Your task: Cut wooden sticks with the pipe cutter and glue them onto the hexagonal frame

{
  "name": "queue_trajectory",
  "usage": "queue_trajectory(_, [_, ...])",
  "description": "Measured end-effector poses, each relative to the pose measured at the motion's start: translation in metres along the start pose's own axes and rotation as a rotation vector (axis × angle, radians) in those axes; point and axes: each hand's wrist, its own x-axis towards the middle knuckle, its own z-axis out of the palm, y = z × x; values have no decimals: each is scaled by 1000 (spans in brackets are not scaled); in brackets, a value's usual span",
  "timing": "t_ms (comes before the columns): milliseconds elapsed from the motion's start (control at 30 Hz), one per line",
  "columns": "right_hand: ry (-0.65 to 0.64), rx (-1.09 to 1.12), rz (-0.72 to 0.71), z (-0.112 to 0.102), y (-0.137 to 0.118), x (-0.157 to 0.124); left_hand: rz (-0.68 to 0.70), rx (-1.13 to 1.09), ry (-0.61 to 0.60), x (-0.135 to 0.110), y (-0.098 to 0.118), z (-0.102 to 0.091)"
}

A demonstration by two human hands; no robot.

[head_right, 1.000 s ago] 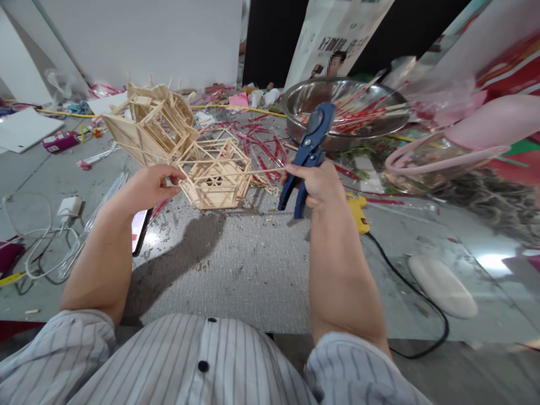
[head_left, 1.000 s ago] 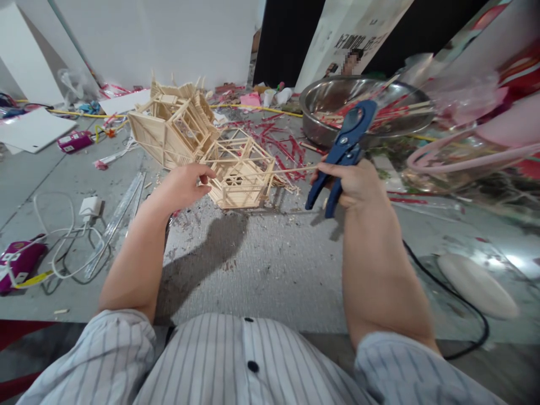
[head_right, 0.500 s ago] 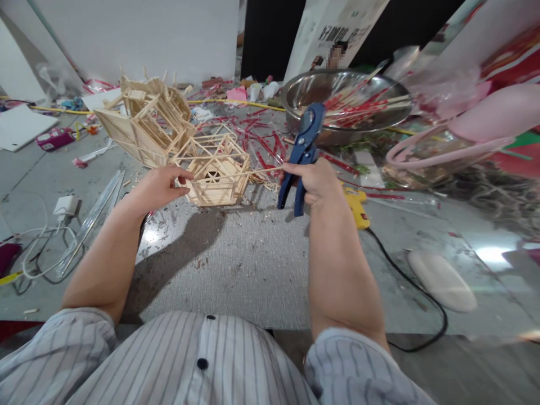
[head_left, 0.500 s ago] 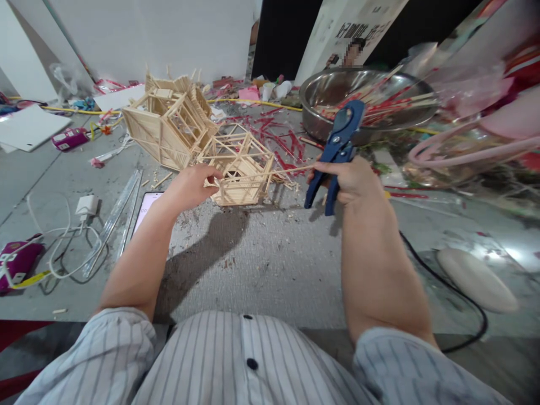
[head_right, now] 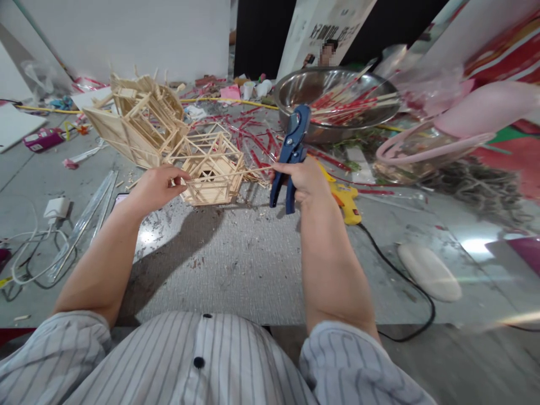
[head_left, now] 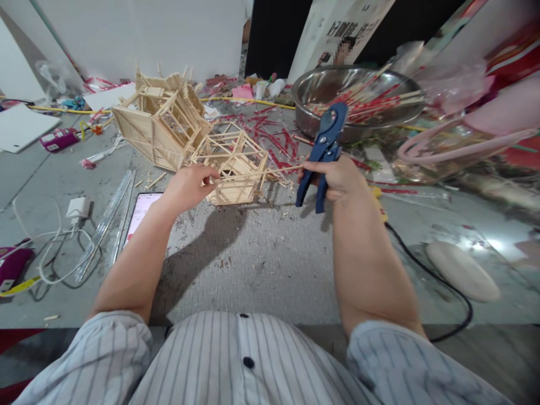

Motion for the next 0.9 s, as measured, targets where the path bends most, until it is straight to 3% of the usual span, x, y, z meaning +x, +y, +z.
queue_trajectory(733, [-30, -24, 19, -1, 7, 7, 6, -24, -21, 2, -3, 4])
queue_trajectory(900, [20, -19, 73, 1, 6, 7, 14, -27, -15, 0, -1, 5])
